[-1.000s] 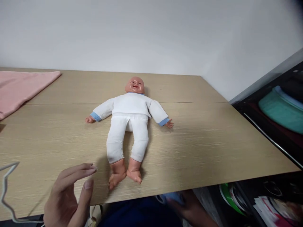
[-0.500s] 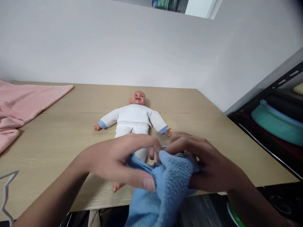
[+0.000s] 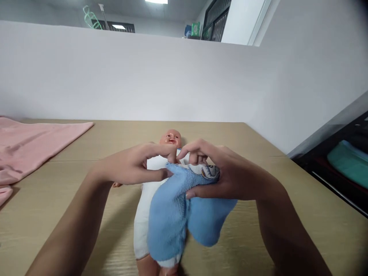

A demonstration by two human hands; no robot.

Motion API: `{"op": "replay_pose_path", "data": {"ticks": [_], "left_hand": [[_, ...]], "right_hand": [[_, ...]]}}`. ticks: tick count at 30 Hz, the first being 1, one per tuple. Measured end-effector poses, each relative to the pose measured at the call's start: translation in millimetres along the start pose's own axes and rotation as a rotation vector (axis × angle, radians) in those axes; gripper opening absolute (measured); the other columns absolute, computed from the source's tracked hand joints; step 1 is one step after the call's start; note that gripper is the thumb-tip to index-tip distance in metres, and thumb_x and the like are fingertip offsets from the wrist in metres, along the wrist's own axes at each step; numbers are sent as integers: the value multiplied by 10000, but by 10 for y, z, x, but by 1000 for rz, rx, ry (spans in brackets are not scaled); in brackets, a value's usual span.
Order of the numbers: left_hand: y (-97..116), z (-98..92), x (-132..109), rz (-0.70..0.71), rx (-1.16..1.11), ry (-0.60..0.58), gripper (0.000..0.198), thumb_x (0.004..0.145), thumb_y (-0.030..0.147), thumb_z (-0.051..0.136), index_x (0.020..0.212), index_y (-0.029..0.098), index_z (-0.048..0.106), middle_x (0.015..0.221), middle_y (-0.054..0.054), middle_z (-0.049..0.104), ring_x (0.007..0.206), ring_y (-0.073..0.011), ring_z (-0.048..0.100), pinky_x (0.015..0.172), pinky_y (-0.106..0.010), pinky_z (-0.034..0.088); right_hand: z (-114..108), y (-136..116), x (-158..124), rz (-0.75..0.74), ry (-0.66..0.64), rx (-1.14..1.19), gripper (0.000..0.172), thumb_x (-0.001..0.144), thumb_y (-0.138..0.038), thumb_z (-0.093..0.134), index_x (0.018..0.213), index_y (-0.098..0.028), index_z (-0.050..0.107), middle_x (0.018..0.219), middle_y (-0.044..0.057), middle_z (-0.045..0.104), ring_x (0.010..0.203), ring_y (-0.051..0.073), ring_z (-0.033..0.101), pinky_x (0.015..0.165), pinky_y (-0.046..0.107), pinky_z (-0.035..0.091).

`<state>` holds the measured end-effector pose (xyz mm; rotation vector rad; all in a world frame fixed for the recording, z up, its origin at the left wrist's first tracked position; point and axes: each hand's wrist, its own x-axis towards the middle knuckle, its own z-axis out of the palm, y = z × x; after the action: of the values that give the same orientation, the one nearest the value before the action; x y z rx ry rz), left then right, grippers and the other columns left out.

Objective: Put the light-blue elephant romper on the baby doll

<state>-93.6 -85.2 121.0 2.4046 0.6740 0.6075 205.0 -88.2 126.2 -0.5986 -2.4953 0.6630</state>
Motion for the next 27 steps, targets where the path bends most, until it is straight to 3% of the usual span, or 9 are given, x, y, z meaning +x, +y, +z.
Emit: {"op": "replay_pose_path", "data": {"ticks": [3, 6, 9, 11, 15, 17, 19, 23, 27], "left_hand": [[-127, -65, -39, 29, -52, 21, 65, 1016, 211, 701, 989, 217, 643, 1105, -64, 794, 964, -208, 742, 789, -280, 565], [-217, -85, -103, 82, -88, 88, 73, 1023, 202, 707, 1009, 229, 641, 1169, -85, 812, 1108, -258, 773, 913, -336, 602], [-282, -77, -145, 81, -69, 191, 81, 1027, 201, 710, 1050, 249, 649, 1182, -73, 823, 1176, -271, 774, 972, -366, 600], [-327, -74, -149, 55, -91, 226, 84, 1035, 204, 700, 1070, 257, 645, 1247, -79, 821, 1208, -278, 767, 995, -381, 597], [-436, -89, -95, 60, -282, 194, 60, 1067, 239, 658, 1099, 263, 614, 1456, -108, 737, 1352, -311, 697, 1051, -404, 591], [-498, -82, -45, 83, -386, 122, 79, 1084, 297, 640, 1142, 254, 608, 1530, -115, 663, 1423, -330, 632, 1109, -416, 569], [-560, -41, 10, 79, -497, 23, 195, 1083, 382, 645, 1214, 243, 607, 1480, -113, 635, 1353, -327, 637, 1067, -395, 585], [-656, 131, 106, 112, -767, 29, 543, 934, 525, 837, 1344, 241, 623, 1206, -68, 644, 1099, -267, 668, 871, -325, 609], [-633, 213, 148, 126, -837, 33, 882, 839, 710, 920, 1513, 217, 635, 1306, -124, 667, 1145, -288, 689, 863, -336, 624]], "right_hand": [[-50, 157, 4, 16, -9, 47, 817, 850, -509, 1008, 1533, -278, 623, 1343, 75, 732, 1159, 245, 707, 1000, 346, 566], [-144, 316, -12, 55, -127, 167, 836, 903, -548, 953, 1608, -258, 609, 1522, 122, 697, 1352, 313, 677, 1097, 390, 563], [-203, 456, -20, 161, -319, 296, 673, 1027, -573, 811, 1598, -254, 654, 1439, 92, 772, 1274, 295, 735, 1036, 356, 593], [-195, 526, -14, 189, -358, 304, 546, 1041, -534, 807, 1501, -249, 739, 1306, 60, 823, 1161, 261, 762, 977, 320, 593], [-87, 603, 20, 91, -97, 400, 380, 984, -409, 898, 1299, -215, 813, 1171, 58, 833, 1073, 228, 757, 941, 299, 585], [-21, 618, 43, 38, 67, 521, 349, 971, -371, 912, 1264, -222, 796, 1147, 55, 810, 994, 202, 747, 852, 273, 588], [28, 623, 68, 9, 171, 577, 325, 973, -354, 908, 1250, -240, 782, 1113, 44, 783, 936, 184, 727, 787, 254, 580], [58, 631, 102, -8, 256, 519, 395, 960, -260, 903, 1328, -257, 759, 1131, 40, 774, 952, 184, 716, 793, 256, 579], [52, 645, 99, 5, 286, 514, 460, 865, -187, 962, 1265, -244, 741, 1038, 5, 756, 854, 161, 682, 722, 249, 552]]}}
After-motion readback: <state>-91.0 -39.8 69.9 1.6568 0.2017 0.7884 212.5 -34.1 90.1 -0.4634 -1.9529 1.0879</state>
